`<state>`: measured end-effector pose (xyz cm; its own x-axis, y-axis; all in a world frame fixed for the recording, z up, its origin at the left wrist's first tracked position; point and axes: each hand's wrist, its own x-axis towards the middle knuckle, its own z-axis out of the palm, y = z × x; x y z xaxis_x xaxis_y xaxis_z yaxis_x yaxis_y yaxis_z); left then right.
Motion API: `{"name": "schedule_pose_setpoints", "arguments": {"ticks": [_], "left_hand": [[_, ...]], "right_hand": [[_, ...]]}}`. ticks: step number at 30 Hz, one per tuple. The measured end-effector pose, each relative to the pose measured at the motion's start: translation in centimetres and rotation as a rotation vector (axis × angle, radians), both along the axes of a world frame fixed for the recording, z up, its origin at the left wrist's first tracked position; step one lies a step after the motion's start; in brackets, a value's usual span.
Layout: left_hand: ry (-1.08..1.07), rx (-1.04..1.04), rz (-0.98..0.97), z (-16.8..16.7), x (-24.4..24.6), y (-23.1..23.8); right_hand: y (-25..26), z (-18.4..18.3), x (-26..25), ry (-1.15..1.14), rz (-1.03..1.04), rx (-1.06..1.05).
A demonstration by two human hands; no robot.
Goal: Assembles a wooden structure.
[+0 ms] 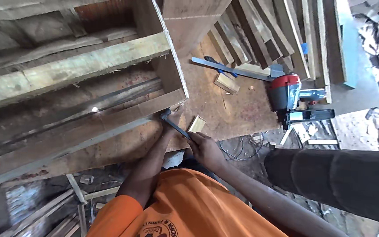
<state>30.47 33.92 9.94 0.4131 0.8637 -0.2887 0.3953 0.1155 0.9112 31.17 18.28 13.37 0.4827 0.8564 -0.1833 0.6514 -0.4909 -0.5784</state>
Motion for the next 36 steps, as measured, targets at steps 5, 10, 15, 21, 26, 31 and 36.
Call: {"name": "schedule_pose_setpoints", "arguments": {"ticks": [5,10,15,21,26,31,36], "left_hand": [[-0.092,0.383,-0.092,-7.0,-1.5,1.2],[0.469,0.51,-0.456,-5.1,-4.1,4.3],[0.478,0.611,-0.477,-6.0,-4.7,4.7],[0.432,0.766,-0.404,-7.4,-4.7,4.2],[0.405,0.908,-0.334,-8.6,-4.7,3.8],[0.408,0.932,-0.313,-8.7,-4.8,3.6],[0.405,0.949,-0.299,-9.1,-4.8,3.6]], "right_hand": [[-3.3,0.6,-0.1,0.069,-0.159,0.075],[-7.3,-0.7,1.3,0.136,-0.492,0.024],[-9.1,-2.2,3.9,0.16,-0.643,-0.065],[-9.0,-3.4,6.6,0.178,-0.659,-0.08],[-8.2,-4.5,7.6,0.155,-0.612,-0.094],[-6.7,-4.6,8.3,0.166,-0.579,-0.145],[-5.6,-3.9,8.5,0.172,-0.553,-0.167]]}}
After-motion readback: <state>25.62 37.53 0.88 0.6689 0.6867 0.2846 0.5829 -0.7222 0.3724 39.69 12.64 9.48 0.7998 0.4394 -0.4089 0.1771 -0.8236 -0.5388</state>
